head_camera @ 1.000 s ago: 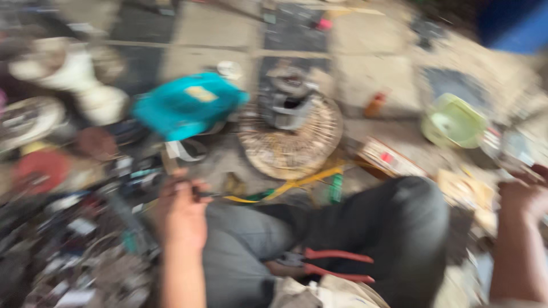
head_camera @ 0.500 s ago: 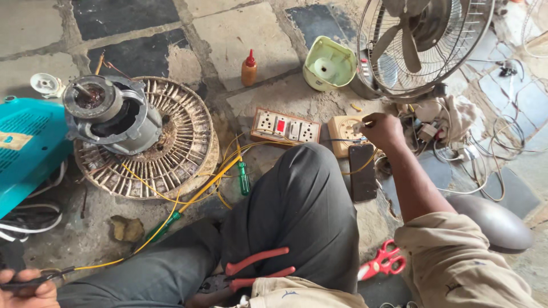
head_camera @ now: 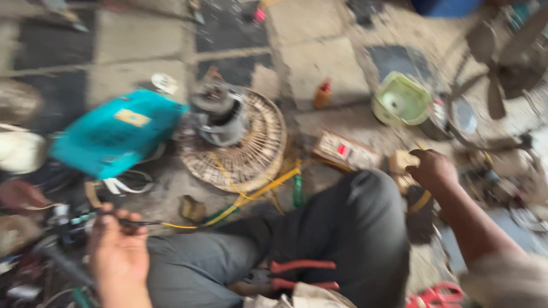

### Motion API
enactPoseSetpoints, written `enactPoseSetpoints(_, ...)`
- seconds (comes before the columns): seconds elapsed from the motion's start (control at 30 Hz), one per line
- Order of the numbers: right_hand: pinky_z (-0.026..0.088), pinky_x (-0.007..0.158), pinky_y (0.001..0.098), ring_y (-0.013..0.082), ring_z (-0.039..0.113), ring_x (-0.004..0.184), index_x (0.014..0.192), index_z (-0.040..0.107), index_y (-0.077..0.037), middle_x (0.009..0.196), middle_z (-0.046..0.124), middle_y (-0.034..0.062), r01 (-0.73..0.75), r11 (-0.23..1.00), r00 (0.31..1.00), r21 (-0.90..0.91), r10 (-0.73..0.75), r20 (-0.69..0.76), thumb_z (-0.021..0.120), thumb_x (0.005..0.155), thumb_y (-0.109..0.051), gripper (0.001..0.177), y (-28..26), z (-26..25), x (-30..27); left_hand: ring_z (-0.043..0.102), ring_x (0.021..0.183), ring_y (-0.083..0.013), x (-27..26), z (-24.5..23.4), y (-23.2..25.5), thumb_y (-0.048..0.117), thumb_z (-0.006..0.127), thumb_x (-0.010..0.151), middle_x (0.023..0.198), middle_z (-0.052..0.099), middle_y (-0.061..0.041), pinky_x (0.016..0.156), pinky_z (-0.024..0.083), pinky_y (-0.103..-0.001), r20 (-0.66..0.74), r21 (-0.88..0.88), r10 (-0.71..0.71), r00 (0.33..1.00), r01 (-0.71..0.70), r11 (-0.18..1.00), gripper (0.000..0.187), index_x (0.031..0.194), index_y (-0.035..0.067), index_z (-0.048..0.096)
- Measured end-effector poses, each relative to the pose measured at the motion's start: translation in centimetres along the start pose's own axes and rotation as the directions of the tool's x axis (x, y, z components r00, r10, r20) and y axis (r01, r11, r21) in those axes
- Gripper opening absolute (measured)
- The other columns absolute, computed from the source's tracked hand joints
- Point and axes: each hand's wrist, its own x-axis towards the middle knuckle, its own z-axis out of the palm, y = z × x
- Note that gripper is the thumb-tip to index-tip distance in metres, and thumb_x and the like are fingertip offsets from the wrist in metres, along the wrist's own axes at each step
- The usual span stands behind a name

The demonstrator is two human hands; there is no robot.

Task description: The person uses pliers and a screwdriver to work on a fan motor assembly on the floor, handling wires, the motor casing, and electrical components.

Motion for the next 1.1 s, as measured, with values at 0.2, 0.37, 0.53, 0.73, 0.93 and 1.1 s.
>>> enactPoseSetpoints(0.2, 0.055, 0.066, 0.0427, 0.0307, 0.067, 0.076, 0.087, 0.073, -0.014, 0.087, 0.070, 0.0082, 0.816, 0.554, 0.565, 0.166, -0.702, -0.434, 0.076, 0.071, -0.027, 0.021, -17.3, -7.5, -13.7, 0.067, 0.093, -0.0214, -0.3, 1.8, 0.3, 0.022, 0.063, 0.106, 0.102, 0.069, -0.003, 0.074, 0.054, -0.036, -0.059, 0.009, 0.009, 0.998, -0.008, 1.000, 0.012, 0.116, 0.016, 0.065)
enactPoseSetpoints(0.37, 0.057, 0.081, 0.0431, 0.0322, 0.068, 0.099, 0.105, 0.074, -0.008, 0.110, 0.064, 0.0150, 0.820, 0.398, 0.302, 0.412, -0.911, 0.280, 0.074, 0.086, -0.028, 0.027, -25.0, -6.9, -20.4, 0.069, 0.095, -0.0218, -0.5, 2.0, 0.4, 0.014, 0.063, 0.101, 0.104, 0.070, -0.005, 0.077, 0.056, -0.036, -0.058, -0.016, -0.015, 0.998, 0.014, 1.000, 0.013, 0.113, 0.016, 0.063)
enactPoseSetpoints(0.53, 0.057, 0.084, 0.0453, 0.0386, 0.065, 0.103, 0.101, 0.075, -0.005, 0.127, 0.053, 0.0248, 0.857, 0.487, 0.282, 0.168, -0.718, 0.637, 0.076, 0.082, -0.025, 0.027, -26.6, -4.4, -21.8, 0.069, 0.097, -0.0231, -0.9, 2.3, 0.4, 0.010, 0.062, 0.101, 0.106, 0.070, -0.007, 0.079, 0.057, -0.037, -0.028, 0.011, -0.009, 1.000, 0.010, 1.000, 0.014, 0.114, 0.013, 0.061)
enactPoseSetpoints(0.73, 0.056, 0.081, 0.0365, 0.0273, 0.073, 0.097, 0.113, 0.062, 0.004, 0.111, 0.071, 0.0121, 0.562, 0.598, 0.410, 0.572, -0.802, 0.435, 0.072, 0.085, -0.024, 0.042, -24.6, -0.8, -20.4, 0.069, 0.096, -0.0226, -0.9, 2.6, 0.4, 0.011, 0.060, 0.101, 0.105, 0.070, -0.006, 0.076, 0.057, -0.038, -0.074, 0.033, -0.010, 0.997, 0.013, 0.999, 0.014, 0.115, 0.015, 0.060)
enactPoseSetpoints(0.93, 0.053, 0.072, 0.0287, 0.0112, 0.067, 0.082, 0.113, 0.072, -0.009, 0.085, 0.068, -0.0005, 0.002, 0.681, 0.494, 0.732, -0.637, 0.591, 0.073, 0.081, -0.017, 0.033, -22.8, -8.9, -17.3, 0.069, 0.094, -0.0223, -0.6, 2.8, 0.3, 0.013, 0.059, 0.101, 0.106, 0.069, -0.005, 0.073, 0.056, -0.037, -0.102, 0.061, -0.020, 0.995, 0.027, 0.998, 0.014, 0.115, 0.016, 0.060)
enactPoseSetpoints(1.1, 0.045, 0.062, 0.0282, 0.0120, 0.055, 0.072, 0.108, 0.066, -0.007, 0.085, 0.060, 0.0028, -0.115, 0.441, 0.857, 0.890, -0.409, 0.314, 0.066, 0.075, -0.003, 0.033, -25.2, -10.1, -10.9, 0.069, 0.091, -0.0217, -0.3, 3.2, 0.2, 0.012, 0.059, 0.102, 0.104, 0.069, -0.007, 0.071, 0.057, -0.037, -0.088, 0.081, -0.031, 0.996, 0.038, 0.996, 0.014, 0.115, 0.015, 0.060)
